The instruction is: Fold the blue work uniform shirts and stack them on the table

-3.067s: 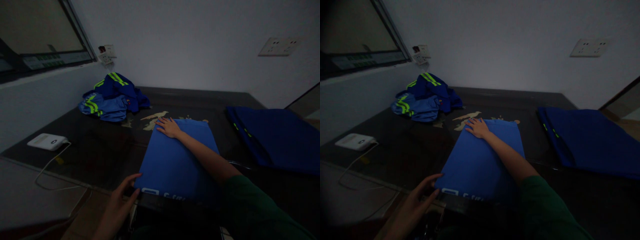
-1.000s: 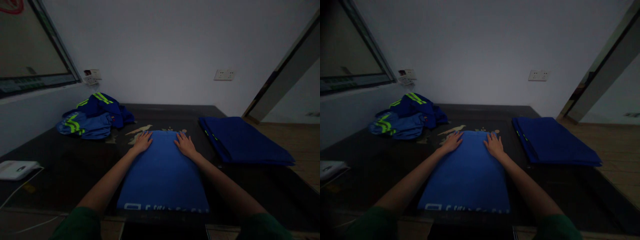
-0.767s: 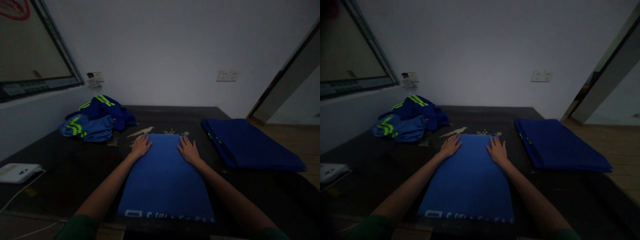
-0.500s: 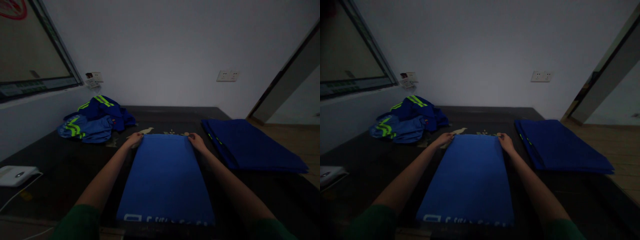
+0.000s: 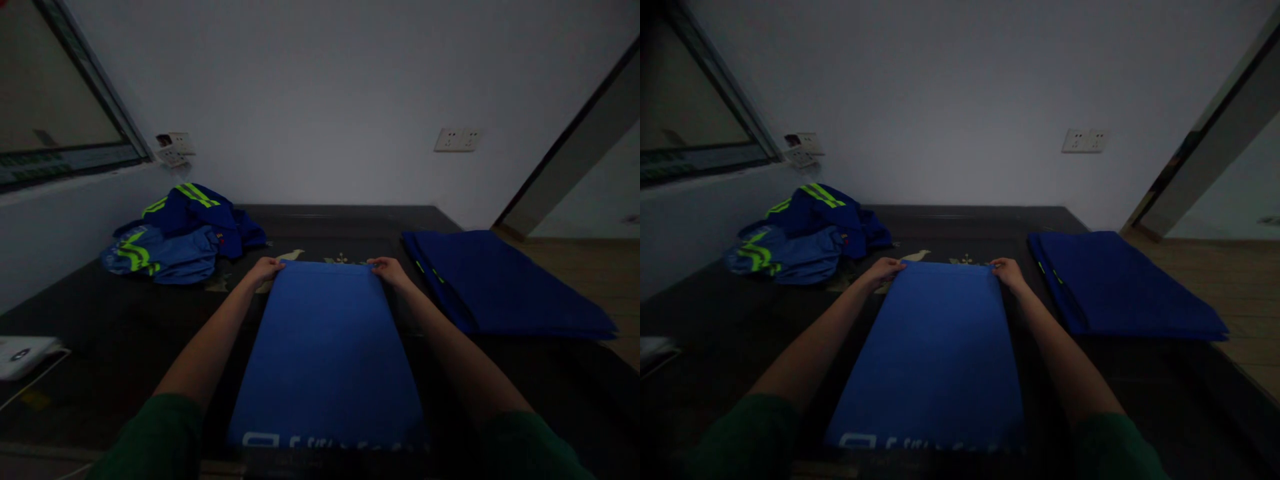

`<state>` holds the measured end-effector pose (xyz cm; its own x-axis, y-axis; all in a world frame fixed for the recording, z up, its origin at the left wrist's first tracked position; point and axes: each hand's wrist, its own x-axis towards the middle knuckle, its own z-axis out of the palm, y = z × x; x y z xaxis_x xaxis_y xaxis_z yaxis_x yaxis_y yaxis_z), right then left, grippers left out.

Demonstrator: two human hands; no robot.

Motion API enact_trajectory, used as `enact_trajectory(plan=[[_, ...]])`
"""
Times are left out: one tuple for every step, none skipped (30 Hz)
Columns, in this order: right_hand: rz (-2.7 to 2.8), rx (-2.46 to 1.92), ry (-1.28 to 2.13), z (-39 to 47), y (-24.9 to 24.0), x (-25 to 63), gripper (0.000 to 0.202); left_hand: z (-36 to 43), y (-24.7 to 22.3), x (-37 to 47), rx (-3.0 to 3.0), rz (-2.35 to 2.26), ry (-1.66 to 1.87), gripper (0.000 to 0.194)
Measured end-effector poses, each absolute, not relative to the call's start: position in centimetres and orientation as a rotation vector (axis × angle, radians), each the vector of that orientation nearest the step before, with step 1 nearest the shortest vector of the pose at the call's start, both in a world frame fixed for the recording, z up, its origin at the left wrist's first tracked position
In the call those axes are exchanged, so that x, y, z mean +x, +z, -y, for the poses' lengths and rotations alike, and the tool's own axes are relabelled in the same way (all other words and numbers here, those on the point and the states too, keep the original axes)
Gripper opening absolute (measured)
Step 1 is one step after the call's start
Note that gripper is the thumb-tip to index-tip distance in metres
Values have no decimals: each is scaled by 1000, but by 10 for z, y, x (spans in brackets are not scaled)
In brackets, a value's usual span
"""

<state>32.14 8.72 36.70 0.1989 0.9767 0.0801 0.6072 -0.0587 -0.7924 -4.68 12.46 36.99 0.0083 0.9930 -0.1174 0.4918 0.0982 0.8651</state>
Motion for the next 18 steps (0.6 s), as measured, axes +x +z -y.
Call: enact_trajectory(plan=[[1488, -1763, 620, -87, 366, 322, 33, -125, 369, -47, 1513, -1623, 820, 20], [1486, -1771, 590, -87, 365, 322, 32, -125, 368, -47, 1530, -1652, 831, 20], [1485, -1774, 563, -87, 364, 322, 31, -126, 367, -47, 1551, -1684, 842, 20], [1485, -1773, 541, -86, 363, 322, 30, -126, 366, -46, 1577, -1716, 853, 19], [1489, -1771, 516, -85, 362, 322, 29, -127, 365, -46, 1607, -1750, 861, 18], [1500, -1771, 486, -84, 361, 322, 28, -126, 364, -45, 1641, -1784, 865, 17], [1520, -1777, 449, -82, 360, 322, 27, -126, 363, -44, 1677, -1817, 865, 16], [1550, -1790, 408, -80, 359, 321, 27, -125, 362, -44, 1714, -1848, 861, 15], [1588, -1811, 358, -78, 358, 319, 26, -123, 361, -42, 1753, -1876, 853, 13], [1632, -1836, 293, -75, 358, 318, 26, -120, 361, -41, 1791, -1901, 845, 12], [1677, -1859, 208, -72, 358, 315, 27, -117, 362, -40, 1827, -1924, 840, 13], [1716, -1872, 111, -69, 360, 312, 28, -113, 363, -37, 1854, -1947, 842, 16], [1749, -1875, 6, -65, 362, 308, 31, -108, 364, -35, 1892, -1970, 850, 22], [1777, -1863, -92, -62, 365, 303, 34, -104, 365, -32, 1956, -1983, 862, 29], [1807, -1839, -163, -58, 368, 298, 37, -100, 366, -28, 2052, -1974, 873, 36], [1845, -1810, -198, -54, 371, 292, 39, -95, 365, -24, 2173, -1934, 866, 39], [1892, -1786, -198, -51, 371, 286, 41, -92, 364, -20, 2304, -1862, 833, 41], [1944, -1776, -177, -47, 371, 280, 43, -88, 362, -16, 2419, -1775, 775, 41]])
